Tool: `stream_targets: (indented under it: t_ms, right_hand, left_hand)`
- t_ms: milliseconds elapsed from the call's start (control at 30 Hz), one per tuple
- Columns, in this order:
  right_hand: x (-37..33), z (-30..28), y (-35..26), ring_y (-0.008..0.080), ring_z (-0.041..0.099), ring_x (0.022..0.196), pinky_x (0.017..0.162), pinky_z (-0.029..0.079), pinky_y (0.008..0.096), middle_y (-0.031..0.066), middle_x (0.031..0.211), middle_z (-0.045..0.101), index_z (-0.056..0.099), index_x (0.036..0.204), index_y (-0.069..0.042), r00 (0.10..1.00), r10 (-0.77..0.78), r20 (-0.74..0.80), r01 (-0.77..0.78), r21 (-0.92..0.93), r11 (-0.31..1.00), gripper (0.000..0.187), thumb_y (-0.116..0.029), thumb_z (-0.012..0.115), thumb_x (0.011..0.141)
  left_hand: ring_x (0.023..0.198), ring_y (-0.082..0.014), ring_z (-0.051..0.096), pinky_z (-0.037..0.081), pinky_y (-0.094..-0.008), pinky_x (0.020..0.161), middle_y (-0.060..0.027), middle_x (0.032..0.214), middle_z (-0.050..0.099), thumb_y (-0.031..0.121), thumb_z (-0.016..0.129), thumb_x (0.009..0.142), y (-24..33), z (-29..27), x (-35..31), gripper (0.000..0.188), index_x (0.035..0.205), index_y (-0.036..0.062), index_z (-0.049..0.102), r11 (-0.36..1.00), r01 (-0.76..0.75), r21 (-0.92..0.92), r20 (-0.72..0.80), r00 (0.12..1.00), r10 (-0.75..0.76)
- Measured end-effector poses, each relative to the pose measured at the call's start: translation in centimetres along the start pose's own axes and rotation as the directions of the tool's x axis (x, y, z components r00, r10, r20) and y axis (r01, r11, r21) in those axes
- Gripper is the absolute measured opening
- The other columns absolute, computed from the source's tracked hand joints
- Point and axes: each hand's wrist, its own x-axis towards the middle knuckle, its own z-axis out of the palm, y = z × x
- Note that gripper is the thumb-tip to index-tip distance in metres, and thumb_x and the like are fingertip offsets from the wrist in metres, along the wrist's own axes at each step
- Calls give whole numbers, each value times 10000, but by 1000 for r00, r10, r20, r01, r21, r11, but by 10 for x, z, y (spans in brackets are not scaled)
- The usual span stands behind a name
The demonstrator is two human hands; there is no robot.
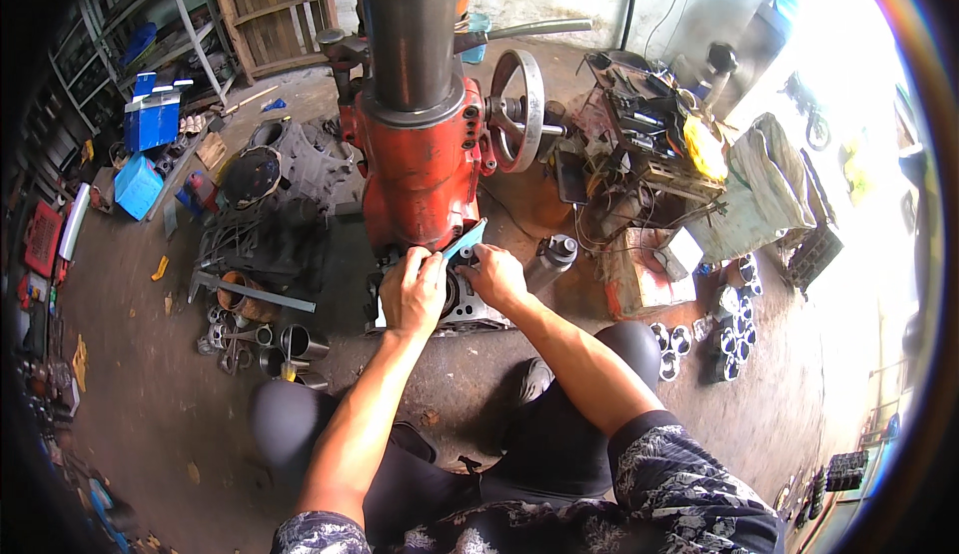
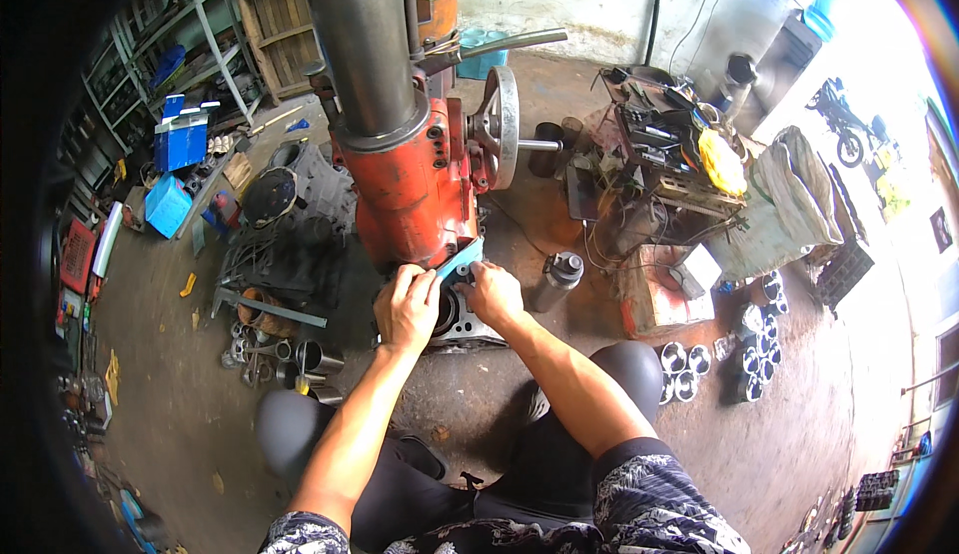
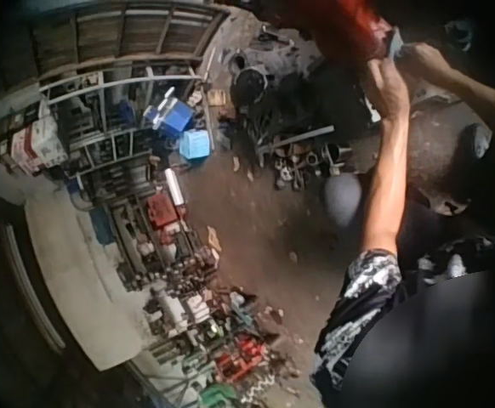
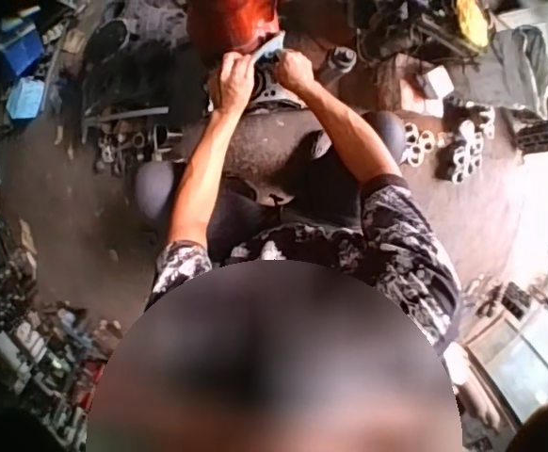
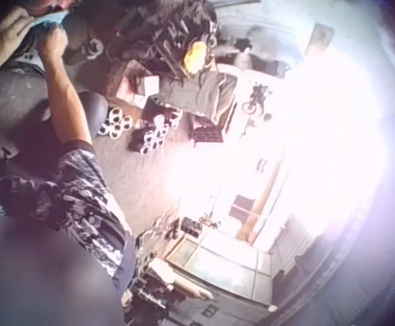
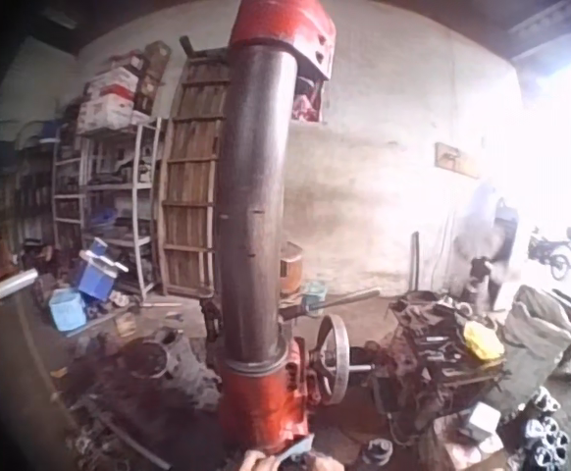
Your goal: The person operates a red hydraulic press to seat a bearing into an engine block, then removes and inspects the bearing with a caliper. The person handles the engine block, bearing, and caliper, and uses the press and caliper as tools.
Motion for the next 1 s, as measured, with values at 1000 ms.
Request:
stream_targets:
  t_ms: [1000]
  right_hand:
    - [-1, -5, 0, 409, 682, 998, 873, 545, 482, 220, 1034, 712, 645, 1110, -34, 1000, 25, -12, -23, 126, 992, 455, -344, 802, 817]
  left_hand:
    - [934, -292, 676, 575, -381, 782, -127, 1149, 644, 156, 801, 819, 18, -24, -8, 338, 1115, 31, 697, 992, -85, -93, 58, 994, 90]
